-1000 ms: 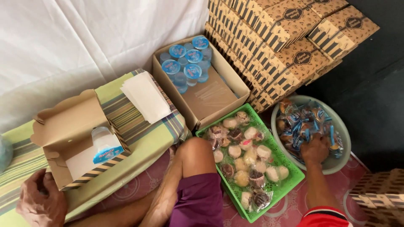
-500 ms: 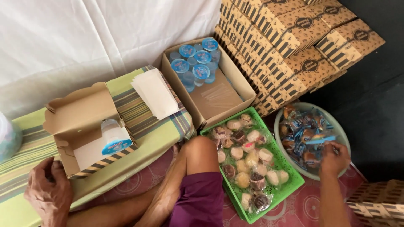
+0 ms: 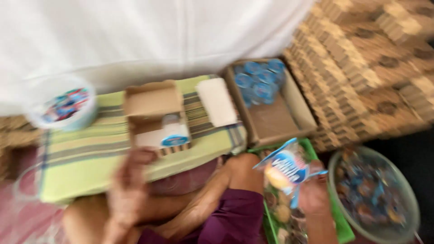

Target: Assembling snack boxes by placing a napkin, a cup of water, and various snacks into a cardboard box.

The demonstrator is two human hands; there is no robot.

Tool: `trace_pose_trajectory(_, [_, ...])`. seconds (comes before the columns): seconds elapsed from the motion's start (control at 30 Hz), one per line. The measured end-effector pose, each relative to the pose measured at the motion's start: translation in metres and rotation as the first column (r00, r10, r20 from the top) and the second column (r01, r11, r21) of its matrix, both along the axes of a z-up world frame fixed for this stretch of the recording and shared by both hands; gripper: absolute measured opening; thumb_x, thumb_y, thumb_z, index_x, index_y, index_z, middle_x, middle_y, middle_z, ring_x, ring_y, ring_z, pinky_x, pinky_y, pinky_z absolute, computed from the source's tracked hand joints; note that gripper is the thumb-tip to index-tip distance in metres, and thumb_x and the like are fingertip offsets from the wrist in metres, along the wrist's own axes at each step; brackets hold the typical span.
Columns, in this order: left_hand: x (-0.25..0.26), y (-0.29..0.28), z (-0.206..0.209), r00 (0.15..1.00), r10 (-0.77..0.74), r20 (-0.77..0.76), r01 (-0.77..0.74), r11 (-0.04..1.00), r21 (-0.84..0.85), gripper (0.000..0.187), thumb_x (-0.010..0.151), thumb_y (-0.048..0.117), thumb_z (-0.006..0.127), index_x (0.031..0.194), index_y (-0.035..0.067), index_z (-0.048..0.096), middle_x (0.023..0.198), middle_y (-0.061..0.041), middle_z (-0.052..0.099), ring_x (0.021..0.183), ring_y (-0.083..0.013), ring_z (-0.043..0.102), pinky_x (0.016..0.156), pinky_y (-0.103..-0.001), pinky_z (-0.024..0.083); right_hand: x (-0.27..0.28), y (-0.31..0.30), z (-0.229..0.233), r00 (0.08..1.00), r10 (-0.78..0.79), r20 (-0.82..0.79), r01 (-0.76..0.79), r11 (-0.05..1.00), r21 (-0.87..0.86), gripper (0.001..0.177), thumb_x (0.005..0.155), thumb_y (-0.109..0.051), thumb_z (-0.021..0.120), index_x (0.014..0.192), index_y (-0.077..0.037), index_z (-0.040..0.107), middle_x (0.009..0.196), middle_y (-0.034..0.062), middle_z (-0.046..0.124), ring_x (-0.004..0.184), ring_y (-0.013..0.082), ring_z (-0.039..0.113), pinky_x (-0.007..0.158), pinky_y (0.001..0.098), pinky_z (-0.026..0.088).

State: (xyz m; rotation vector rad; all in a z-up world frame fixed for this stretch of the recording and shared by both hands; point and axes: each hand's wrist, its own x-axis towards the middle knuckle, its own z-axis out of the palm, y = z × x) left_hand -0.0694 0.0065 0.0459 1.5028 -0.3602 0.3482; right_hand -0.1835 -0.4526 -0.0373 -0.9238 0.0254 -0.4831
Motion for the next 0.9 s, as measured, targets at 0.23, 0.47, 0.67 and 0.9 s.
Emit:
trace_pose_trajectory(0.23, [-0.045,-0.043,0.075,0.602,-0.673,-0.43,0.401,0.72,-0.566,0.04,0.095,0.01,0.064,0.132,-0.003,0.058,0.111,-0.017,0.068,0.101,-0.0233,0.063,0.093,-0.037,0.051,0.066,0.163,0.069,0.808,0.585,0.062,-0.586,0.81,-0.013,0.013,0.084,-0.004,0.081,0.084,-0.001,0.069,0.125,0.0235,0.07,0.11,0.0333,0.067,0.094,0.0485,0.053])
trace_pose_trajectory(0.47, [-0.039,-0.011,0.029,0.893,-0.033,-0.449,0.106,0.985,0.138,0.026,0.085,0.019,0.076,0.105,0.004,0.068,0.077,-0.006,0.073,0.062,-0.0123,0.059,0.056,-0.027,0.051,0.076,0.216,0.077,0.721,0.67,-0.178,-0.685,0.728,-0.036,0.075,0.078,-0.015,0.074,0.145,0.002,0.045,0.134,0.0235,0.063,0.119,0.0333,0.063,0.104,0.0434,0.048])
trace_pose_trajectory(0.67, [-0.035,0.011,0.009,0.919,0.053,-0.39,0.068,0.955,0.289,0.065,0.087,0.026,0.074,0.141,0.009,0.042,0.092,-0.015,0.083,0.067,-0.0223,0.077,0.056,-0.036,0.059,0.089,0.264,0.094,0.805,0.381,-0.455,-0.558,0.745,-0.364,0.063,0.081,0.002,0.076,0.139,-0.003,0.055,0.116,0.0184,0.074,0.092,0.0245,0.073,0.08,0.0346,0.064])
trace_pose_trajectory(0.9, [0.035,0.043,0.049,0.952,-0.043,0.303,-0.147,0.803,0.578,0.086,0.083,0.019,0.082,0.153,-0.001,0.037,0.15,-0.028,0.041,0.14,-0.0512,0.042,0.114,-0.059,0.039,0.192,0.282,0.108,0.873,0.322,-0.366,-0.472,0.746,-0.469,0.054,0.083,-0.009,0.083,0.132,-0.003,0.061,0.107,0.0197,0.075,0.073,0.0237,0.073,0.059,0.0358,0.062])
